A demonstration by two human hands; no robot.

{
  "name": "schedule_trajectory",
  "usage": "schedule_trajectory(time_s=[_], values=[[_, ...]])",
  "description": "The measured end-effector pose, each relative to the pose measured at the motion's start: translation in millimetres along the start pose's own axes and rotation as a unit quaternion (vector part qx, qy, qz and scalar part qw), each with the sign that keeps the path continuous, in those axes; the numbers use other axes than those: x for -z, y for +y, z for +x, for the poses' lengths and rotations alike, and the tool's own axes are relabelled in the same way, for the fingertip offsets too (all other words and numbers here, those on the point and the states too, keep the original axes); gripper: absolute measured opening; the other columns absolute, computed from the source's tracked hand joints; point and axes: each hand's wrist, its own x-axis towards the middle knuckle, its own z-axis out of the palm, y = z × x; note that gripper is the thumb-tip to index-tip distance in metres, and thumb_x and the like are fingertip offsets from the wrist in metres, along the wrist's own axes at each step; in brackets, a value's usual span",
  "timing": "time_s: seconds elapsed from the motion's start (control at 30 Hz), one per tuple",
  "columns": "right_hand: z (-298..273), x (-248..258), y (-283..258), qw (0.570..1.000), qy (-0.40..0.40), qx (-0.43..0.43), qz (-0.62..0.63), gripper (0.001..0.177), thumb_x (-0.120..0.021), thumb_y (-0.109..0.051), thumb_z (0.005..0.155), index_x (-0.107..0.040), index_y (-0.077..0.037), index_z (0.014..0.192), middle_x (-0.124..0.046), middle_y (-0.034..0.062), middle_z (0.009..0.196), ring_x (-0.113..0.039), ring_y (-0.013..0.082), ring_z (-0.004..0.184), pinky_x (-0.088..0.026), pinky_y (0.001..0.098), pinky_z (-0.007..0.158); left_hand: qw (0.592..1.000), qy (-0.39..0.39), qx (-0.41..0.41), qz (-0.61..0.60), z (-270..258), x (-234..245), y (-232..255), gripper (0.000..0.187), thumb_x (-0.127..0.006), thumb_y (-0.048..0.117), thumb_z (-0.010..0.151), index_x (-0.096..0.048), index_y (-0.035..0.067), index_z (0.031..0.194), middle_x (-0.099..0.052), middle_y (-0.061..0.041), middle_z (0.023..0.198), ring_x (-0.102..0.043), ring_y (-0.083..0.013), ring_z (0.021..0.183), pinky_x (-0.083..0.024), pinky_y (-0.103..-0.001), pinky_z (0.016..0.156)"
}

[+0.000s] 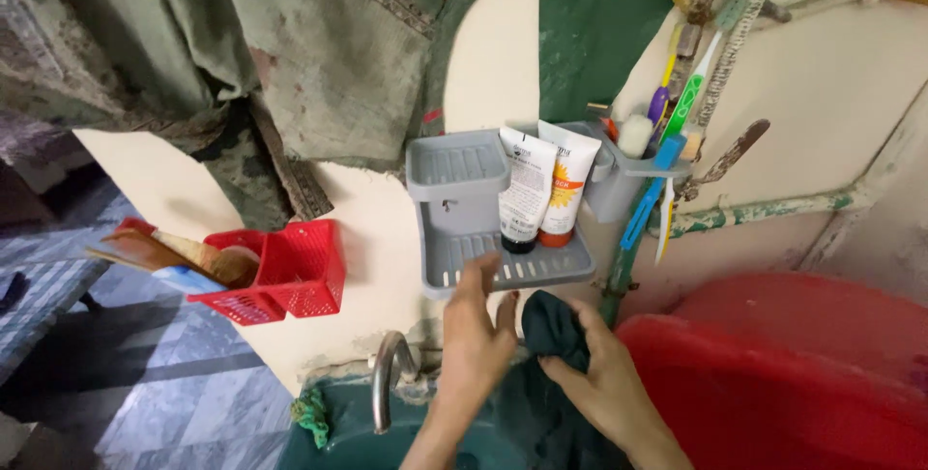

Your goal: The person wipes the surfaces of cosmetic tubes and a spray bottle with a cloth at a sink. They handle a tube of sunblock, a tube of foot cream, and a black spray bottle, wiping each one and then placing the tubes into a plastic wall-mounted shelf.

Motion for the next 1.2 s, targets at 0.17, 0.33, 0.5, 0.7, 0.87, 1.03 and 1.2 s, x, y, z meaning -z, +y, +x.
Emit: schedule_trajectory(time_s=[0.17, 0.33, 0.5, 0.7, 0.87, 1.03, 1.2], values=[[-32, -2, -17, 0.985, -0.010, -0.093, 0.144, 0.058, -0.076, -0.001, 0.074, -0.059, -0.005, 0.129, -0.070, 0.0067, 0.111, -0.066, 0.0152, 0.103, -0.051, 0.0304, 0.091, 0.947, -0.081, 0.227, -0.213, -63, 15, 9, 0.033, -0.058, 0.016, 0.098, -0.056, 0.005, 0.129, -0.075, -0.014, 0.113, -0.073, -0.0198, 0.101, -0.059, -0.031, 0.085], [-63, -10, -23, 0.967, -0.026, -0.146, 0.207, 0.055, -0.074, -0.001, 0.078, -0.060, -0.004, 0.130, -0.070, 0.0053, 0.111, -0.066, 0.0139, 0.101, -0.052, 0.0293, 0.089, 0.899, -0.176, 0.337, -0.219, -140, 24, -1, 0.050, -0.050, 0.039, 0.106, -0.062, -0.002, 0.132, -0.067, -0.019, 0.117, -0.061, -0.0192, 0.110, -0.045, -0.030, 0.098], [-94, -30, -13, 0.955, -0.069, -0.170, 0.232, 0.053, -0.072, -0.002, 0.078, -0.060, -0.001, 0.129, -0.070, 0.0082, 0.111, -0.066, 0.0164, 0.101, -0.052, 0.0309, 0.088, 0.827, -0.182, 0.478, -0.235, -201, 32, -12, 0.076, -0.050, 0.055, 0.097, -0.053, -0.005, 0.143, -0.064, -0.013, 0.142, -0.054, -0.0180, 0.137, -0.036, -0.028, 0.115], [-118, -63, 17, 0.965, -0.100, -0.210, 0.124, 0.060, -0.074, -0.012, 0.076, -0.059, 0.001, 0.133, -0.068, 0.0071, 0.122, -0.065, 0.0147, 0.109, -0.048, 0.0269, 0.094, 0.717, -0.136, 0.619, -0.290, -253, 53, -9, 0.075, -0.056, 0.056, 0.094, -0.051, 0.003, 0.147, -0.057, -0.012, 0.151, -0.044, -0.0202, 0.146, -0.027, -0.033, 0.120], [-143, -88, 46, 0.944, -0.170, -0.267, 0.095, 0.065, -0.075, -0.012, 0.074, -0.059, 0.003, 0.134, -0.073, 0.0123, 0.111, -0.067, 0.0180, 0.101, -0.052, 0.0294, 0.087, 0.644, -0.123, 0.695, -0.294, -291, 62, -22, 0.069, -0.057, 0.052, 0.095, -0.053, 0.007, 0.148, -0.058, -0.008, 0.150, -0.048, -0.0223, 0.142, -0.033, -0.036, 0.118], [-163, -114, 66, 0.918, -0.197, -0.340, 0.045, 0.061, -0.076, -0.013, 0.075, -0.060, -0.001, 0.133, -0.076, 0.0141, 0.107, -0.071, 0.0201, 0.095, -0.056, 0.0327, 0.082, 0.646, -0.110, 0.715, -0.244, -342, 71, -59, 0.054, -0.062, 0.044, 0.102, -0.048, 0.015, 0.146, -0.053, -0.004, 0.135, -0.045, -0.0187, 0.125, -0.035, -0.038, 0.106], [-176, -137, 97, 0.919, -0.207, -0.330, -0.061, 0.065, -0.079, -0.016, 0.072, -0.061, -0.005, 0.134, -0.077, 0.0123, 0.114, -0.073, 0.0200, 0.103, -0.055, 0.0315, 0.089, 0.722, -0.031, 0.629, -0.287, -385, 84, -109, 0.025, -0.065, 0.019, 0.092, -0.065, 0.008, 0.115, -0.069, -0.003, 0.092, -0.062, -0.0136, 0.086, -0.046, -0.027, 0.076]])
